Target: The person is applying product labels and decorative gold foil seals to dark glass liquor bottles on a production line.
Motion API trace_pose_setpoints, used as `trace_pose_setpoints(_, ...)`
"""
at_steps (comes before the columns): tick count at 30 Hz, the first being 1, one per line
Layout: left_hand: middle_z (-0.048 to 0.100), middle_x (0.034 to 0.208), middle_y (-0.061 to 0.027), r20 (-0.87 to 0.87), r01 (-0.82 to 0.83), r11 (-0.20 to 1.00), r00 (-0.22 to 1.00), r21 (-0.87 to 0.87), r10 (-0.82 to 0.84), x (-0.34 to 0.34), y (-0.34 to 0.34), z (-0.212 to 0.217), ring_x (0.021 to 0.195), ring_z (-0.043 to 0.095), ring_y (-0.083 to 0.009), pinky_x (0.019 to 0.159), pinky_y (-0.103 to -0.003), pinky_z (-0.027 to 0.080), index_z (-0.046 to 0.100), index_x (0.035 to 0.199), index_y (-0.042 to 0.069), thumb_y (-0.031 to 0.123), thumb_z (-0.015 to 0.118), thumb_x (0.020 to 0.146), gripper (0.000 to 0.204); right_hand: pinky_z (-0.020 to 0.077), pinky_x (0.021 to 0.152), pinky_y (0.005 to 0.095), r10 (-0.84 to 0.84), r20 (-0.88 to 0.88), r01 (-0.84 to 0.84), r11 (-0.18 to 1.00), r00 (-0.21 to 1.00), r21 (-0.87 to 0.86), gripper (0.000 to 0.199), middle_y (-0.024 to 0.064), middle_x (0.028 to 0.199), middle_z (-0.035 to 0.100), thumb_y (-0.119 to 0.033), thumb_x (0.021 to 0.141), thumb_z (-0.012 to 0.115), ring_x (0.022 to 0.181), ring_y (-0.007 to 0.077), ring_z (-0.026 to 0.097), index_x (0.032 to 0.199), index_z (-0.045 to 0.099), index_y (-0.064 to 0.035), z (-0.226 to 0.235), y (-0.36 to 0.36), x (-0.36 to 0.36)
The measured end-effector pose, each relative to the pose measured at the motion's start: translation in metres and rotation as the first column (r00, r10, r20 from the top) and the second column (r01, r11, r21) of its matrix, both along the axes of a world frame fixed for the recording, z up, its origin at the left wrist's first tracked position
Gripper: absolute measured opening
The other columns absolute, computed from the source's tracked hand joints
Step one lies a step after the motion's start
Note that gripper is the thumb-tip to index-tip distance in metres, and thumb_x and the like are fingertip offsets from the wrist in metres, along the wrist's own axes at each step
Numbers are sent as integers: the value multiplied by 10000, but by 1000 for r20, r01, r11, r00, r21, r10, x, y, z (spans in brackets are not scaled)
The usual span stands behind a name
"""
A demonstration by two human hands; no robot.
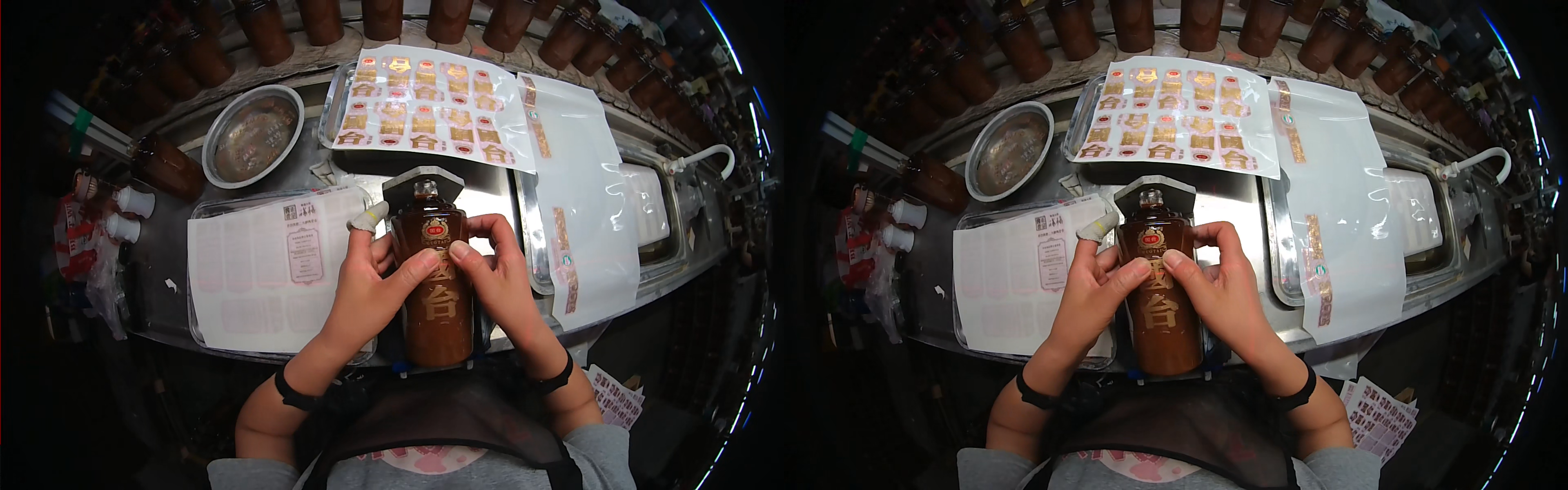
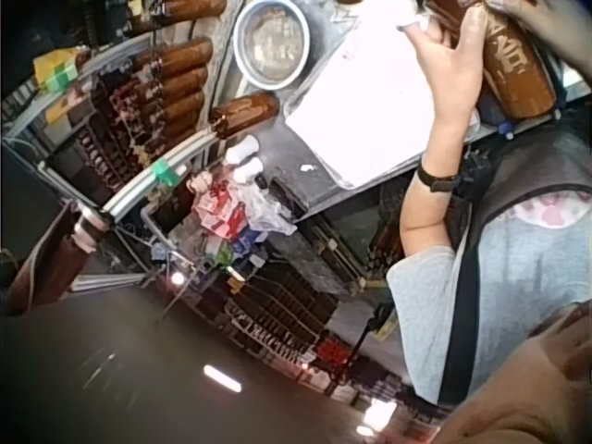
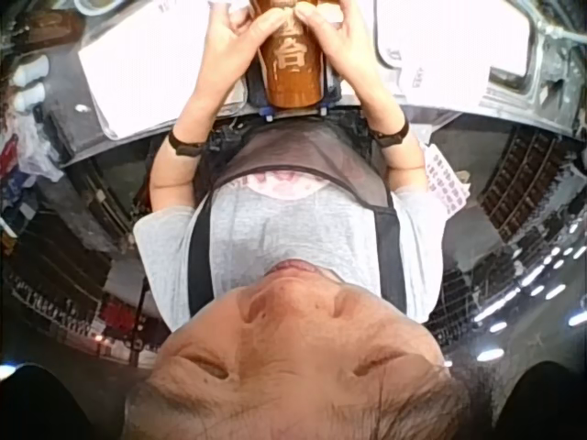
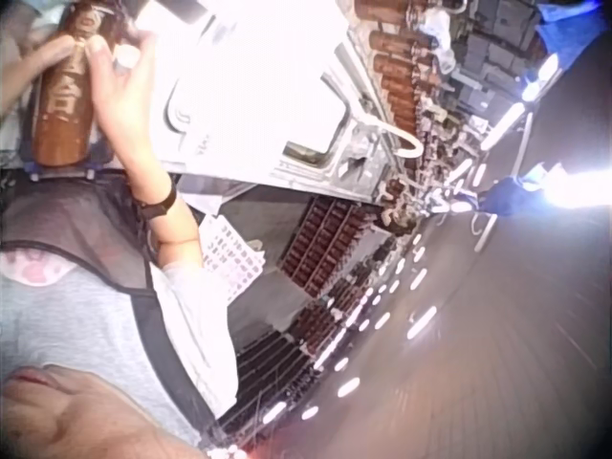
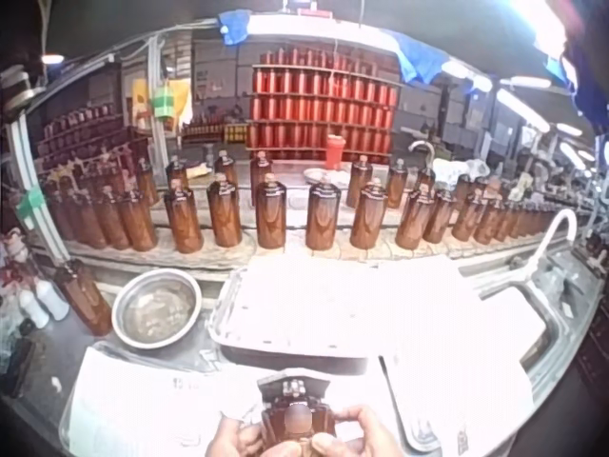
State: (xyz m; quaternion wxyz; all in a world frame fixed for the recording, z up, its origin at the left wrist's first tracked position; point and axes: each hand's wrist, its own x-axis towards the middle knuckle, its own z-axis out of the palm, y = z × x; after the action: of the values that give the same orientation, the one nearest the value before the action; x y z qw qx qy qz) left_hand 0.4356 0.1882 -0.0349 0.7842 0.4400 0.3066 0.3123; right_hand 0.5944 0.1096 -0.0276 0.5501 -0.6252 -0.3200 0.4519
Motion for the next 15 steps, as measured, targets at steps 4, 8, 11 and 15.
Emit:
trace_pose_setpoints(4, 608, 1201, -186, -12, 0, 1000, 1000, -14, 0, 2, 1, 0, 1084, 624, -194, 916, -312, 518, 250, 1422, 11, 117, 704, 902, 698, 482, 570, 186, 7, 56, -6, 1000, 998, -8, 420, 94, 1092, 537, -202, 899, 704, 738, 57, 603, 1144, 418, -15, -4, 0, 0)
trace_pose_setpoints(8, 611, 1187, -188, 1, -24, 1000, 1000, -14, 24, 4, 0, 0, 1081, 626, -192, 900, -309, 525, 255, 1419, 13, 106, 694, 906, 681, 480, 566, 187, 1, 42, -2, 1000, 999, 15, 424, 88, 1085, 533, -201, 901, 703, 734, 54, 597, 1145, 408, -18, 0, 0, -1)
trace_pose_setpoints(11, 616, 1173, -193, 14, -21, 1000, 1000, -18, 21, 5, 0, 2, 1056, 640, -193, 884, -306, 536, 269, 1403, 10, 93, 691, 904, 659, 482, 571, 188, 12, 25, -12, 1000, 1000, 17, 423, 84, 1087, 528, -199, 903, 701, 746, 55, 598, 1148, 405, -24, 2, 0, 0)
trace_pose_setpoints(15, 627, 1145, -197, 1, -36, 999, 999, -35, 36, 7, 0, 3, 1005, 663, -196, 850, -300, 555, 296, 1355, -16, 94, 702, 894, 625, 490, 586, 189, 27, -1, -27, 999, 1000, 26, 424, 82, 1101, 514, -200, 909, 699, 772, 64, 602, 1157, 399, -33, -1, -1, 1)
